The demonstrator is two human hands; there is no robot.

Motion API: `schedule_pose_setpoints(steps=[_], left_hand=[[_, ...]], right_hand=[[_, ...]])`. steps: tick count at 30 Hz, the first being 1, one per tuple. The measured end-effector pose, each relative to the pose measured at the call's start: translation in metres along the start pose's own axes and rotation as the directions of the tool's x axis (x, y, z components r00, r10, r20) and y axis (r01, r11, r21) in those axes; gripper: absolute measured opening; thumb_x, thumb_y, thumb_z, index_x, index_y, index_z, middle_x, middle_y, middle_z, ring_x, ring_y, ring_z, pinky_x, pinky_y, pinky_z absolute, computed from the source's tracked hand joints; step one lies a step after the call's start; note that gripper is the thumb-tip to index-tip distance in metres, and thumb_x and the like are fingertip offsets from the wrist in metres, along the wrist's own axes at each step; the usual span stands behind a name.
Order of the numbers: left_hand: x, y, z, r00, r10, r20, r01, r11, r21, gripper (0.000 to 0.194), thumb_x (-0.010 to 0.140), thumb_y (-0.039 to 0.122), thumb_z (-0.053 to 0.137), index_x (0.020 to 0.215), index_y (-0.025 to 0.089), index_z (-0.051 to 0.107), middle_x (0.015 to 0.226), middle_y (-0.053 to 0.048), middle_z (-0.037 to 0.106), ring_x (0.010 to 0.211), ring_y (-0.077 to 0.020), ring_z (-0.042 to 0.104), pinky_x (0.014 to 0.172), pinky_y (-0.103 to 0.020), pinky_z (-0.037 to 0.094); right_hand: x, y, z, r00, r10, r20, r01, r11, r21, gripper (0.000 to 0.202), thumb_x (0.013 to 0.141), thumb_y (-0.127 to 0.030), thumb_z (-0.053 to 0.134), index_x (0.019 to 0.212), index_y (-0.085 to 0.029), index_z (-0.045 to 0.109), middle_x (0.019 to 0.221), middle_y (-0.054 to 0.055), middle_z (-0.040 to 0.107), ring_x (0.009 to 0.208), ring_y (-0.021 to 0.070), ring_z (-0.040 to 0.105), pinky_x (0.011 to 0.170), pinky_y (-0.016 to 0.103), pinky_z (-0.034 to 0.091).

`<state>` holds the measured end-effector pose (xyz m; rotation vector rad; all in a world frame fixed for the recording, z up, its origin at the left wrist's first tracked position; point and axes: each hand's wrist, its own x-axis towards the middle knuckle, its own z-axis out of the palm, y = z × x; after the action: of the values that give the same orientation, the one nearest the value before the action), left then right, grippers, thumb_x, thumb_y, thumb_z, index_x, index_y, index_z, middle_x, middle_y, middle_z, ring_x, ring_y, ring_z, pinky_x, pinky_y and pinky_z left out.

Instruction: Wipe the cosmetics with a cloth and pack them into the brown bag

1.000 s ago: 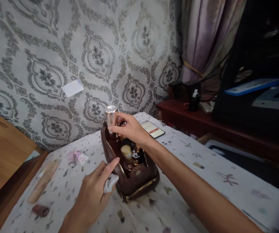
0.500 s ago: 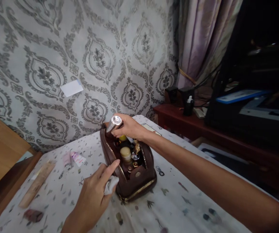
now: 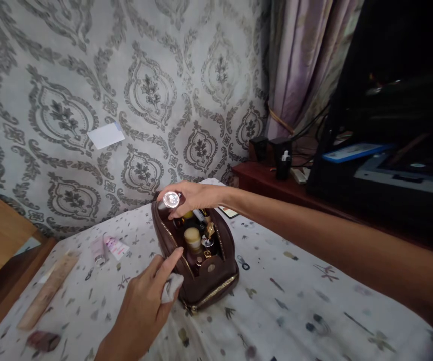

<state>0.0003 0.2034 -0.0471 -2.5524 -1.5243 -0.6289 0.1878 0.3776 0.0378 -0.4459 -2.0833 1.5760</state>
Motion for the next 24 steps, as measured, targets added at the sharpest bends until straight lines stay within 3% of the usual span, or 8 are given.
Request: schedule_pose_setpoints(steps=[3, 6, 8, 11, 15, 18, 21, 24], left_hand=[[0.001, 0.0, 0.0, 1.0, 0.006, -0.007, -0.006, 1.0, -0.006, 0.055, 0.096, 0.024, 0.043, 0.149, 0.033, 0.031, 0.109, -0.008, 0.064, 0.084, -0.0201, 0.068, 0.066, -0.029, 0.055], [0.002, 0.0, 0.0, 1.0, 0.006, -0.014, -0.006, 1.0, -0.023, 0.055, 0.096, 0.024, 0.043, 0.149, 0.032, 0.033, 0.106, -0.007, 0.064, 0.084, -0.02, 0.068, 0.066, -0.029, 0.056], [0.002, 0.0, -0.001, 1.0, 0.002, -0.006, -0.002, 0.999, -0.033, 0.054, 0.096, 0.024, 0.044, 0.149, 0.031, 0.034, 0.106, -0.007, 0.065, 0.086, -0.0203, 0.068, 0.068, -0.03, 0.056], [0.0, -0.001, 0.0, 1.0, -0.004, 0.013, 0.004, 1.0, -0.029, 0.056, 0.094, 0.022, 0.044, 0.149, 0.031, 0.034, 0.112, -0.008, 0.064, 0.09, -0.0211, 0.068, 0.071, -0.031, 0.057], [0.0, -0.001, 0.001, 1.0, -0.017, 0.025, 0.018, 0.999, -0.029, 0.058, 0.093, 0.019, 0.045, 0.149, 0.032, 0.033, 0.111, -0.008, 0.063, 0.089, -0.0211, 0.067, 0.071, -0.032, 0.056], [0.001, -0.001, 0.002, 1.0, -0.019, 0.015, 0.02, 0.999, -0.048, 0.058, 0.093, 0.019, 0.045, 0.148, 0.032, 0.034, 0.107, -0.007, 0.062, 0.085, -0.0212, 0.067, 0.069, -0.031, 0.056], [0.0, -0.002, 0.003, 1.0, -0.022, 0.022, 0.023, 0.998, -0.053, 0.061, 0.092, 0.018, 0.045, 0.149, 0.033, 0.032, 0.105, -0.007, 0.061, 0.087, -0.0218, 0.066, 0.068, -0.031, 0.055], [-0.002, -0.004, 0.005, 0.999, -0.026, 0.031, 0.027, 0.999, -0.029, 0.062, 0.091, 0.016, 0.043, 0.149, 0.033, 0.031, 0.11, -0.008, 0.06, 0.092, -0.0221, 0.067, 0.069, -0.03, 0.055]], right_hand=[[-0.002, -0.008, 0.0, 0.994, 0.097, 0.052, -0.1, 0.993, 0.066, 0.047, 0.063, -0.028, 0.086, 0.103, -0.016, 0.062, 0.095, 0.002, 0.062, 0.091, 0.015, 0.06, 0.089, 0.03, 0.052], [-0.002, -0.011, -0.001, 0.99, 0.11, 0.088, -0.122, 0.982, 0.143, 0.042, 0.07, -0.038, 0.082, 0.099, -0.013, 0.065, 0.102, 0.006, 0.061, 0.095, 0.0163, 0.059, 0.09, 0.033, 0.054], [-0.002, -0.013, -0.003, 0.988, 0.133, 0.082, -0.139, 0.988, 0.069, 0.036, 0.074, -0.034, 0.078, 0.101, -0.013, 0.067, 0.104, 0.007, 0.063, 0.095, 0.0161, 0.06, 0.088, 0.031, 0.054], [-0.002, -0.013, -0.005, 0.982, 0.174, 0.079, -0.154, 0.964, -0.215, 0.033, 0.079, -0.027, 0.073, 0.109, -0.013, 0.069, 0.107, 0.006, 0.068, 0.098, 0.0171, 0.062, 0.087, 0.027, 0.051], [0.003, -0.008, -0.002, 0.984, 0.112, 0.137, -0.03, 0.869, -0.493, 0.031, 0.076, -0.025, 0.075, 0.105, -0.013, 0.072, 0.106, 0.004, 0.07, 0.101, 0.0182, 0.062, 0.084, 0.023, 0.047], [0.011, -0.003, 0.002, 0.974, 0.078, 0.213, 0.056, 0.827, -0.56, 0.025, 0.072, -0.023, 0.077, 0.094, -0.012, 0.072, 0.089, 0.0, 0.069, 0.087, 0.0147, 0.061, 0.075, 0.021, 0.045], [0.018, 0.002, 0.007, 0.959, 0.118, 0.258, 0.05, 0.825, -0.562, 0.022, 0.07, -0.016, 0.077, 0.089, -0.011, 0.069, 0.072, -0.005, 0.061, 0.071, 0.011, 0.056, 0.064, 0.02, 0.042], [0.024, 0.007, 0.013, 0.945, 0.152, 0.288, 0.062, 0.783, -0.619, 0.021, 0.066, -0.01, 0.076, 0.085, -0.011, 0.066, 0.068, -0.007, 0.057, 0.068, 0.0105, 0.053, 0.06, 0.019, 0.04]])
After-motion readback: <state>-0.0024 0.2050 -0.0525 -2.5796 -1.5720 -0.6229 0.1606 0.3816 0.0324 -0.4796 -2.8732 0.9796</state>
